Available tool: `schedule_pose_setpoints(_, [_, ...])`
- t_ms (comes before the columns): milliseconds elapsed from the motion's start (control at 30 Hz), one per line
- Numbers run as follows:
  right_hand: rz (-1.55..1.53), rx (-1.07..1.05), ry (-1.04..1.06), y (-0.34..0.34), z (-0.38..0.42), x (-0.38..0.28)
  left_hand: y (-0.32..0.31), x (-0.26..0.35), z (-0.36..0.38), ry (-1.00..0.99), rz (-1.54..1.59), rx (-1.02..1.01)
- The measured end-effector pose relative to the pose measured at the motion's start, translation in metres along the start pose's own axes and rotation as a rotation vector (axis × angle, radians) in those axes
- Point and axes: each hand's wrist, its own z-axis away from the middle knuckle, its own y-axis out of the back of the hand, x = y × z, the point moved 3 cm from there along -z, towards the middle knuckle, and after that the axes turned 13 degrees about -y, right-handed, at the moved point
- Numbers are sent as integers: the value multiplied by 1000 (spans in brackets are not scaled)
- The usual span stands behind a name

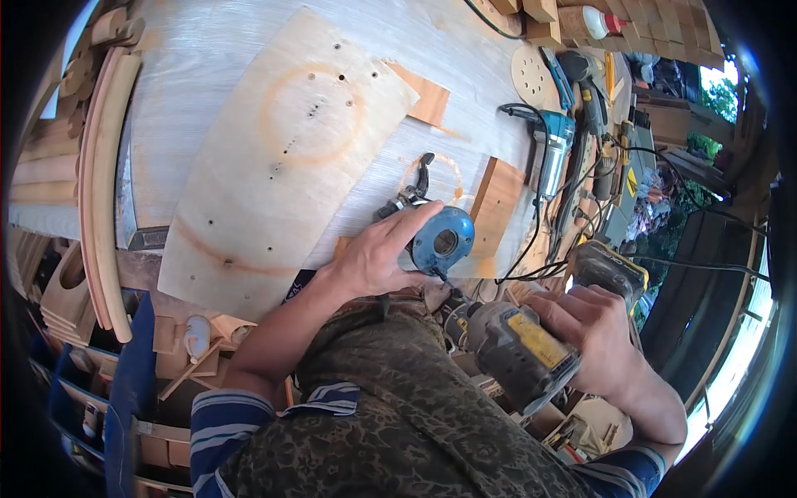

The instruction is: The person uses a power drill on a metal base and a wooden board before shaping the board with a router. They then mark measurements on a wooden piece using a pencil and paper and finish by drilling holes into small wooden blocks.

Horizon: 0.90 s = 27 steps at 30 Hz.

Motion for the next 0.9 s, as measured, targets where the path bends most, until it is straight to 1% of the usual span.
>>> schedule_pose_setpoints(67, [54, -16, -4, -1, 3, -5, 1, 2, -3, 4, 9, -5])
schedule_pose_setpoints(133, [96, 42, 13, -3, 5, -12, 2, 0, -3, 3, 20, -8])
schedule_pose_setpoints(300, [92, 45, -19, -4, 6, -15, -1, -3, 0, 16, 22, -20])
schedule_pose_setpoints(400, [26, 33, -58, -5, 4, -11, -1, -4, 2, 28, 37, -24])
schedule_pose_setpoints(500, [24, 62, -25, -8, 7, -8, -2, -4, 2, -4, 10, -7])
schedule_pose_setpoints(567, [-6, -15, -70, -1, 3, -9, -2, -4, 3, 7, -2, -21])
schedule_pose_setpoints(667, [-34, 57, -39, -2, 2, -5, -1, -2, 1, 10, -12, -13])
schedule_pose_setpoints(700, [-101, 43, -45, -1, 0, -2, -1, -1, 0, 18, 0, -4])
schedule_pose_setpoints(733, [-85, -99, -93, 3, -1, 3, -3, 2, -1, -4, -19, -6])
schedule_pose_setpoints(800, [-161, -24, -48, 5, 1, 11, -2, 5, -3, 63, -52, 44])
schedule_pose_setpoints(900, [-199, 27, -53, 0, 25, 15, -2, 13, -7, 51, -84, 20])
